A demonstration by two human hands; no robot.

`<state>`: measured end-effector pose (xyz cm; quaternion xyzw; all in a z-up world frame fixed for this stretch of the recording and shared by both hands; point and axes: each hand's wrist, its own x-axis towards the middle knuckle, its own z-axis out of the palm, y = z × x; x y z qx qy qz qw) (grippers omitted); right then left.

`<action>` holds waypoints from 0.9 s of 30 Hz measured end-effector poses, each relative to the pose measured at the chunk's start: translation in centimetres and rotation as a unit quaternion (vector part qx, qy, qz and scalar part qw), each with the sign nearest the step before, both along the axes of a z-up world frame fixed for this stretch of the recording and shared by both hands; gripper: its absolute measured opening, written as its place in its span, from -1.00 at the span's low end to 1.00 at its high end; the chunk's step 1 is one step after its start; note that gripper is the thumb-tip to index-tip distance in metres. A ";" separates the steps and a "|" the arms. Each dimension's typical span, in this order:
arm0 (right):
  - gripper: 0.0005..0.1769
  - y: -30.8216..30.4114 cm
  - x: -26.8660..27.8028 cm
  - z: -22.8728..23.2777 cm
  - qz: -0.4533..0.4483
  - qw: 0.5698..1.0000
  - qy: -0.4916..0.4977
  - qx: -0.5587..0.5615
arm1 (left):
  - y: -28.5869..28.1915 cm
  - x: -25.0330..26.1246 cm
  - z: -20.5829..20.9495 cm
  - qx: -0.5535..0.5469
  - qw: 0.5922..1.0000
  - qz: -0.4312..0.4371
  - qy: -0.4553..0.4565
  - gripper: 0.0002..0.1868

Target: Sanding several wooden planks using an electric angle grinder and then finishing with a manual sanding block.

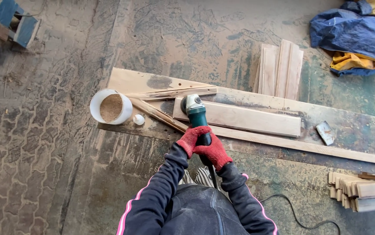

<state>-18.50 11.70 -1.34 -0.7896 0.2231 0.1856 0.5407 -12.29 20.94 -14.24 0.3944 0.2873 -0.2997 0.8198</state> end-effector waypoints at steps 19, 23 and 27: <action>-0.18 -2.7 -1.2 -3.5 -0.069 0.997 0.028 -0.022 | -3.1 -0.5 0.1 0.009 0.999 -0.037 -0.023 -0.31; -0.16 0.2 0.6 -1.9 -0.015 1.000 0.014 -0.024 | 0.5 0.3 1.4 0.005 1.000 0.005 -0.002 -0.33; -0.17 3.1 1.3 0.9 0.029 0.999 0.020 -0.027 | 3.0 0.3 4.1 0.027 0.999 0.024 0.009 -0.27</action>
